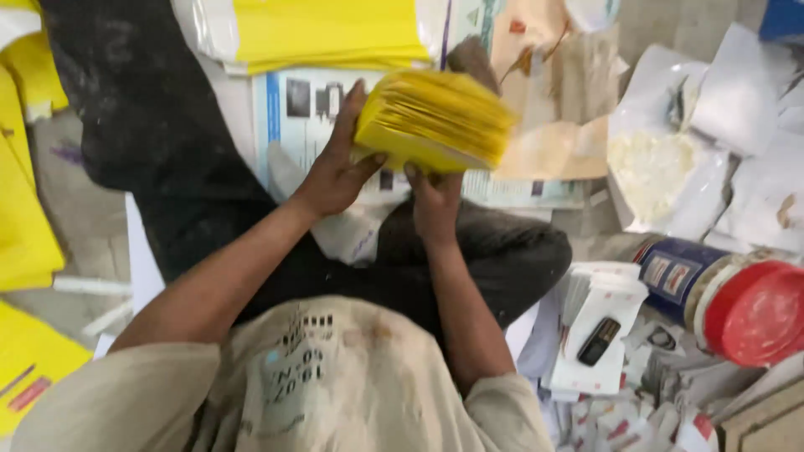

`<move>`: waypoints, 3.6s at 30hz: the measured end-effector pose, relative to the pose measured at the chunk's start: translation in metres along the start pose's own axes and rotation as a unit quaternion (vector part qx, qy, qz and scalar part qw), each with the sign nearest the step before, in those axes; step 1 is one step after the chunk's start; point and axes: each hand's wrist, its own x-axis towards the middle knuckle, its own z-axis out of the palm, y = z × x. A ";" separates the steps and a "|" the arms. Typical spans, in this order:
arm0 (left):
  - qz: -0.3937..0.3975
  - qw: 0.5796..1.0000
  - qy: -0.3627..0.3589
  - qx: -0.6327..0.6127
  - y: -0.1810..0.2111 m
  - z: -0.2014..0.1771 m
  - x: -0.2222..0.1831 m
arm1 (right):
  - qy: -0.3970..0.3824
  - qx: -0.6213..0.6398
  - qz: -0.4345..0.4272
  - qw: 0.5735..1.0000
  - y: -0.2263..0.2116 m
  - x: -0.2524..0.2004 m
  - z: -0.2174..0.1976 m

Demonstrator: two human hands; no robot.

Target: Applying adhesive to yellow envelopes using a sponge and organizing them into stacks while sitting on the floor.

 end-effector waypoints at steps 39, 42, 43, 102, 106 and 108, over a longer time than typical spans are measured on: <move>0.080 0.776 -0.183 0.599 -0.004 -0.110 0.050 | -0.055 -0.506 -0.141 0.849 -0.015 0.045 -0.092; 0.161 0.783 -0.141 0.584 0.010 -0.109 0.057 | -0.031 -0.410 -0.089 0.907 0.007 0.050 -0.098; 0.174 0.780 -0.138 0.585 0.008 -0.111 0.068 | -0.022 -0.412 -0.099 0.906 0.006 0.065 -0.095; 0.186 0.814 -0.171 0.524 -0.086 0.050 0.033 | 0.022 0.284 -0.142 0.948 -0.005 0.146 -0.024; 0.162 0.822 -0.191 0.512 -0.084 0.046 0.033 | 0.090 -0.084 -0.053 0.991 0.016 0.132 -0.024; 0.167 0.835 -0.167 0.496 -0.089 0.049 0.028 | 0.025 -0.316 -0.020 0.948 0.018 0.117 -0.032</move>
